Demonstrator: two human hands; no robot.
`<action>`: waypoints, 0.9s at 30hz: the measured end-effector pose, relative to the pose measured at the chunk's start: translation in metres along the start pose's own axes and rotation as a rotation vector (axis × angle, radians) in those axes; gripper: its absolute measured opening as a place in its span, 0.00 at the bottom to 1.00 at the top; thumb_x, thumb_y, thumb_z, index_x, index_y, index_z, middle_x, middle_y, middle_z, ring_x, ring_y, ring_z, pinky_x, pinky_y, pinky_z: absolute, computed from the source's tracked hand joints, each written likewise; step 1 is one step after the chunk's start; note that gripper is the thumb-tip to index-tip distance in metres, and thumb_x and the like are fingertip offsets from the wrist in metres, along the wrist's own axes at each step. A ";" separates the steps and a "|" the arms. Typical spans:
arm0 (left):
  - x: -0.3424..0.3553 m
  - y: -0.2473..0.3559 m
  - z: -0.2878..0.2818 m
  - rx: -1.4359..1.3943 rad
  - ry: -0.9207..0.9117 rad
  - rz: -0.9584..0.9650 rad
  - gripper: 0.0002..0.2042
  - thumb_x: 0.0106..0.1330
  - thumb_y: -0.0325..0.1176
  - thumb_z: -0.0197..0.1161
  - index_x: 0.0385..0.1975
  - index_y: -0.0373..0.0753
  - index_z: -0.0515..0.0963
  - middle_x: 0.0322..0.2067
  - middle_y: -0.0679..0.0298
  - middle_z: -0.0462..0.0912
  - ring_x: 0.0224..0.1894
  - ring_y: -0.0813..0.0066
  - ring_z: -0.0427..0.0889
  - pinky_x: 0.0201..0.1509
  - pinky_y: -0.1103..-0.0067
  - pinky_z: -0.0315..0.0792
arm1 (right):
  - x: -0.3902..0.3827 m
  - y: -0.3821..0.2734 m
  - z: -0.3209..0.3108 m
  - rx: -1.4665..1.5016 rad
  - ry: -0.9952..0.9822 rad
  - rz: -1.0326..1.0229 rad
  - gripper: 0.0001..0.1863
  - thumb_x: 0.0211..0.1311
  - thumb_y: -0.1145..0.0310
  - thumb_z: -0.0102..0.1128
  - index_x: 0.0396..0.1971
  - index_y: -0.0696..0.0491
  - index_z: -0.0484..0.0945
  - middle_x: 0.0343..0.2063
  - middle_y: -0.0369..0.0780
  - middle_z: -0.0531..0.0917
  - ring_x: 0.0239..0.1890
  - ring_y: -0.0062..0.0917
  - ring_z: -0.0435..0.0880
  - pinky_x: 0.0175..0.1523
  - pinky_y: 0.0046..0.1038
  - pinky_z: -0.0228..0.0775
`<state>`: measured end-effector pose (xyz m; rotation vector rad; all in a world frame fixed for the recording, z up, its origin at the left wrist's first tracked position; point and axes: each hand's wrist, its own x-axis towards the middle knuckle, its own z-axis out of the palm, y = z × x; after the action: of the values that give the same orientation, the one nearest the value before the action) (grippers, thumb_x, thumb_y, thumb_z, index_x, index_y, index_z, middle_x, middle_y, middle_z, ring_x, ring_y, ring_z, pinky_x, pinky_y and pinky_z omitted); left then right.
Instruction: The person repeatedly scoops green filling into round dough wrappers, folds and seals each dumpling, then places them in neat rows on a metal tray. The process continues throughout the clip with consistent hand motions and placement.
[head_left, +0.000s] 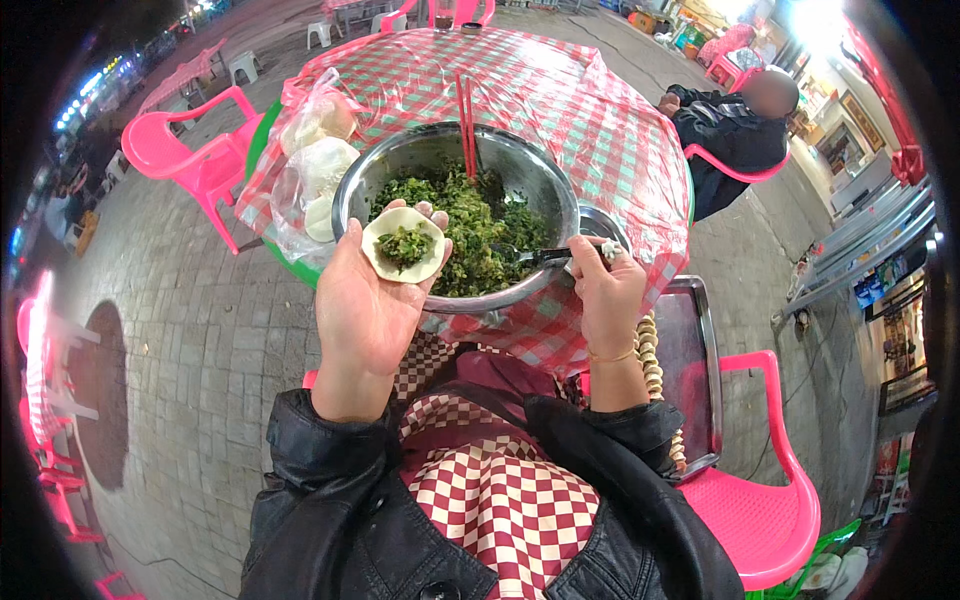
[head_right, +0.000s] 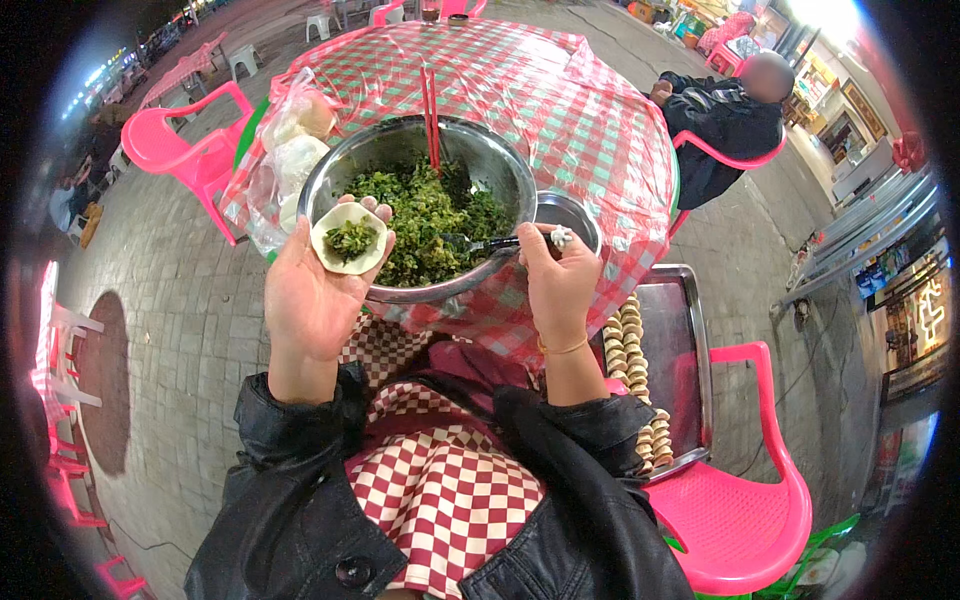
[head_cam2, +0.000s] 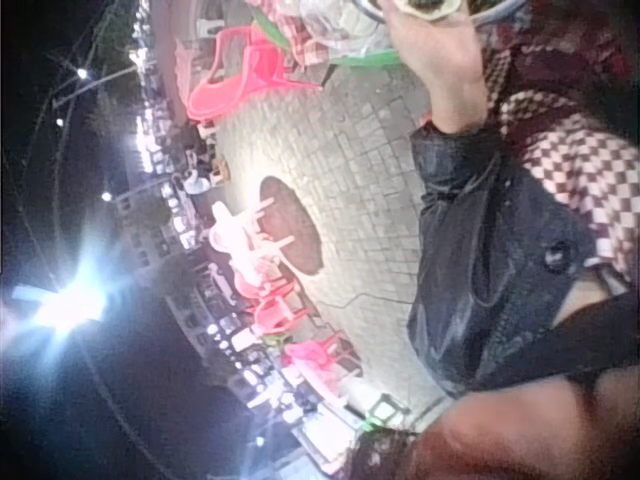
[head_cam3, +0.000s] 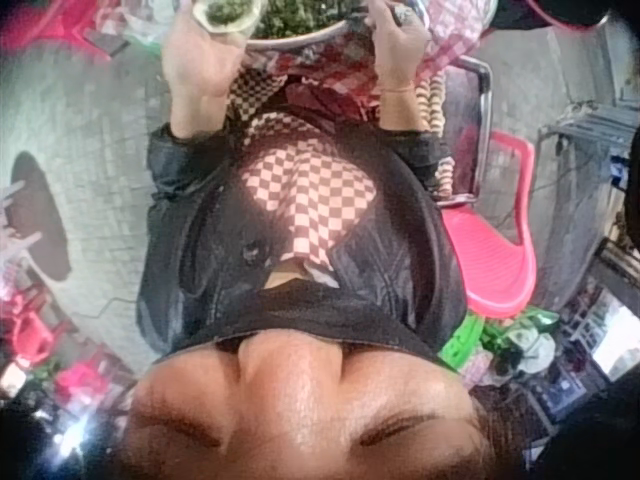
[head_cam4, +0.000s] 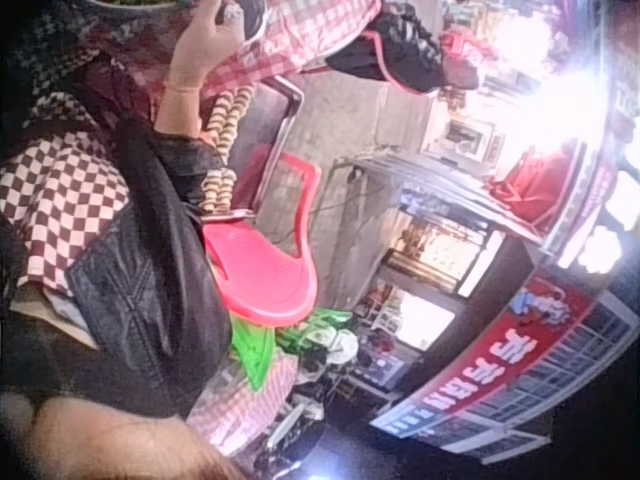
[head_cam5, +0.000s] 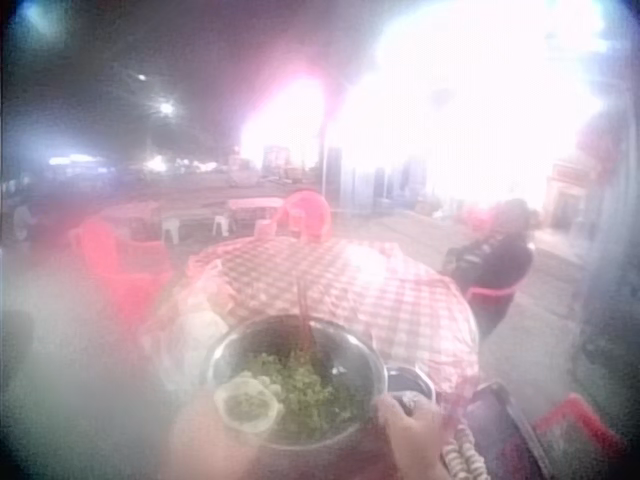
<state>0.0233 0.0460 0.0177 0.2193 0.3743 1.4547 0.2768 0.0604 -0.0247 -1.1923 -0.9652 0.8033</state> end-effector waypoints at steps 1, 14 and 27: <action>-0.001 0.000 0.000 -0.008 0.003 -0.008 0.26 0.91 0.47 0.33 0.66 0.30 0.68 0.62 0.43 0.78 0.68 0.43 0.78 0.75 0.51 0.72 | 0.000 -0.003 -0.001 0.070 0.001 0.042 0.07 0.72 0.70 0.71 0.38 0.59 0.89 0.24 0.29 0.82 0.23 0.09 0.74 0.27 0.16 0.62; 0.000 -0.030 0.012 0.055 -0.027 -0.119 0.27 0.90 0.46 0.34 0.65 0.27 0.72 0.63 0.44 0.80 0.69 0.48 0.78 0.76 0.54 0.71 | -0.040 -0.048 0.015 -0.332 -0.314 -1.134 0.13 0.57 0.81 0.78 0.43 0.59 0.88 0.33 0.40 0.89 0.31 0.29 0.87 0.37 0.28 0.79; -0.007 -0.016 0.010 0.016 -0.061 -0.160 0.28 0.90 0.45 0.33 0.68 0.26 0.69 0.66 0.40 0.77 0.72 0.41 0.75 0.76 0.50 0.73 | -0.016 -0.030 0.012 -0.583 -0.261 -1.074 0.14 0.57 0.82 0.76 0.44 0.59 0.87 0.35 0.43 0.88 0.35 0.37 0.85 0.41 0.34 0.78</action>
<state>0.0414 0.0384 0.0213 0.2406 0.3466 1.2848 0.2599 0.0445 0.0030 -0.8330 -1.8883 -0.2199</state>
